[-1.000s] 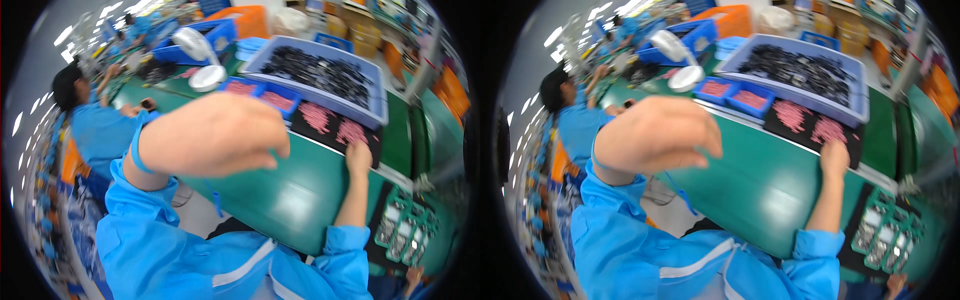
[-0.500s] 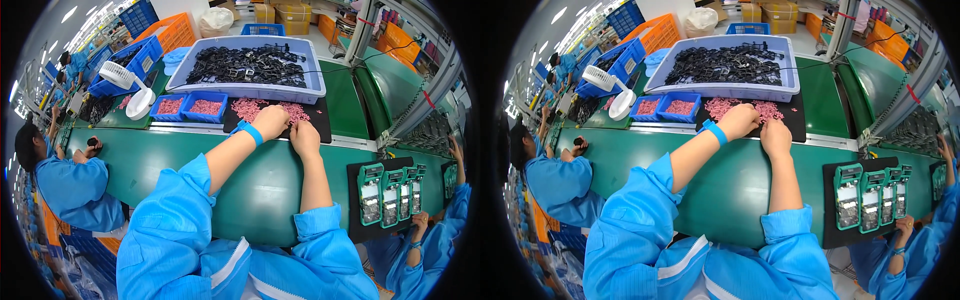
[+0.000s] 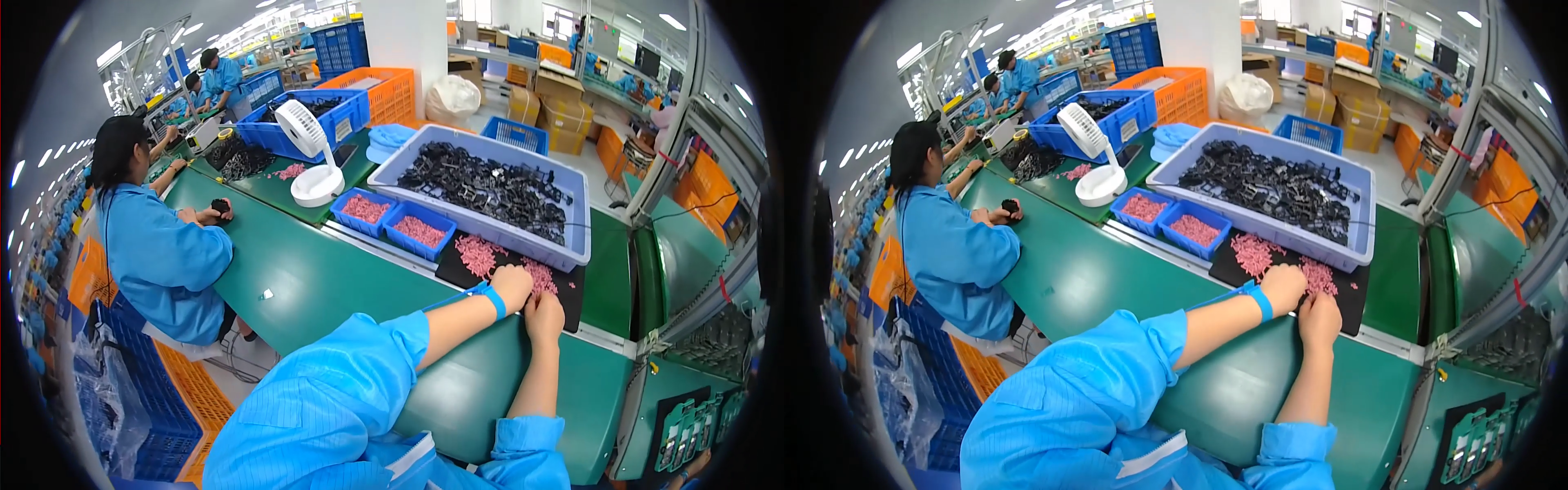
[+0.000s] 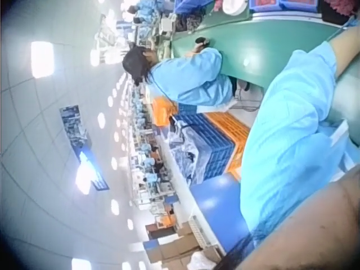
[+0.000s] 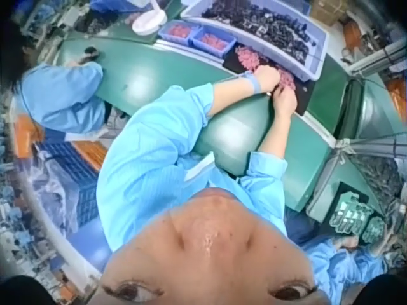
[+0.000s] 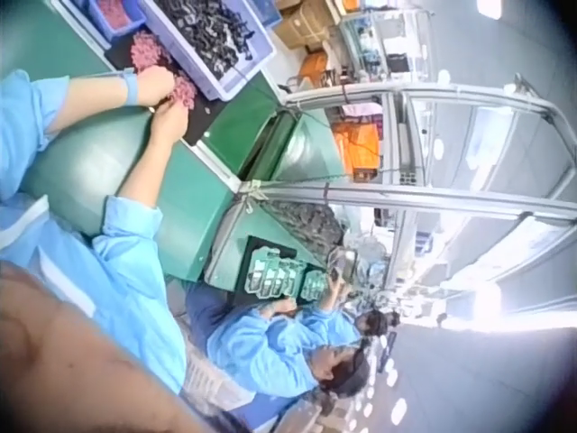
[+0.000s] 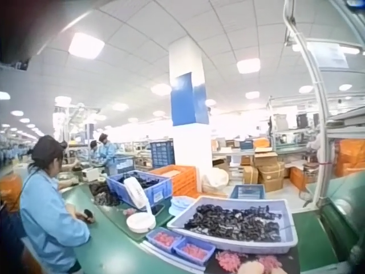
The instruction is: The person assembles electronic circuit boards into plastic frames by hand, securing them with small fasteners.
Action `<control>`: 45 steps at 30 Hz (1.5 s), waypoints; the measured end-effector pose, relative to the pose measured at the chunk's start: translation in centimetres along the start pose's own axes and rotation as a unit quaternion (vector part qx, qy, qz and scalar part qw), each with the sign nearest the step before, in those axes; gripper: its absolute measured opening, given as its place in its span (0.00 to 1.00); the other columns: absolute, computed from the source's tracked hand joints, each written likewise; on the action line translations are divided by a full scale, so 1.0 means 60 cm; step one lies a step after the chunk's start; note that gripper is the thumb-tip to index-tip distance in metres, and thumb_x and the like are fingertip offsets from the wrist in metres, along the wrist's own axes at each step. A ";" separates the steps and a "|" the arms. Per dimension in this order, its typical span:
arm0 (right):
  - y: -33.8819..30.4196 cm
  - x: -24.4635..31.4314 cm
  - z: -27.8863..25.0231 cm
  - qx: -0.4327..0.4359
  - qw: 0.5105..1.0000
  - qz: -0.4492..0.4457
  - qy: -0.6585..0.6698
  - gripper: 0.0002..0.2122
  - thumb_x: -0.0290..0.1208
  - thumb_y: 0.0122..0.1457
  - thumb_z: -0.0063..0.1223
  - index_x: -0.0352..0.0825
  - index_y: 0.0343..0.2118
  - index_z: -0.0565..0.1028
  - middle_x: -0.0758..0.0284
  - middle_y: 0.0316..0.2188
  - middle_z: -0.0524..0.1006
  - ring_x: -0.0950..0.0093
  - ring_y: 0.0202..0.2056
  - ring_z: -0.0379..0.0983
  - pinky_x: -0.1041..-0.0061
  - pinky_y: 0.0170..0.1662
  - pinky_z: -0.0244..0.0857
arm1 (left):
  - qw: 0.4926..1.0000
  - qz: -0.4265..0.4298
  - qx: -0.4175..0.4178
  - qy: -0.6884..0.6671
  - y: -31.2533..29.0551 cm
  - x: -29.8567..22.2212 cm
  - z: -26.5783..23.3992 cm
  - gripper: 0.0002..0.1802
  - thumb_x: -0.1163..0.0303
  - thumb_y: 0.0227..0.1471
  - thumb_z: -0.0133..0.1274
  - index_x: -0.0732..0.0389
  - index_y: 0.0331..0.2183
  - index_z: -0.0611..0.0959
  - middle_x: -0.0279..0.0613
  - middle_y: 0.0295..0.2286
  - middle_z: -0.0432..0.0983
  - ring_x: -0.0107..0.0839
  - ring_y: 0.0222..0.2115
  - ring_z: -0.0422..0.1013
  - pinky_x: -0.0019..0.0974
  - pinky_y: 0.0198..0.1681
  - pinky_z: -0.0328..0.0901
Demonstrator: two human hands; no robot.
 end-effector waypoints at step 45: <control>-0.113 0.171 0.072 0.099 0.898 0.021 0.428 0.04 0.24 0.64 0.42 0.31 0.32 0.65 0.68 0.23 0.75 0.85 0.19 0.64 0.84 0.22 0.58 | 0.904 -0.095 -0.197 -0.366 -0.229 0.161 -0.057 0.05 0.72 0.46 0.53 0.63 0.24 0.76 0.46 0.26 0.74 0.46 0.32 0.69 0.44 0.37 0.64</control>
Point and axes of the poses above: each hand's wrist, its own y-axis towards the middle knuckle, its own z-axis out of the palm, x = y × z, the point moved 9 cm from there along y, towards the middle knuckle
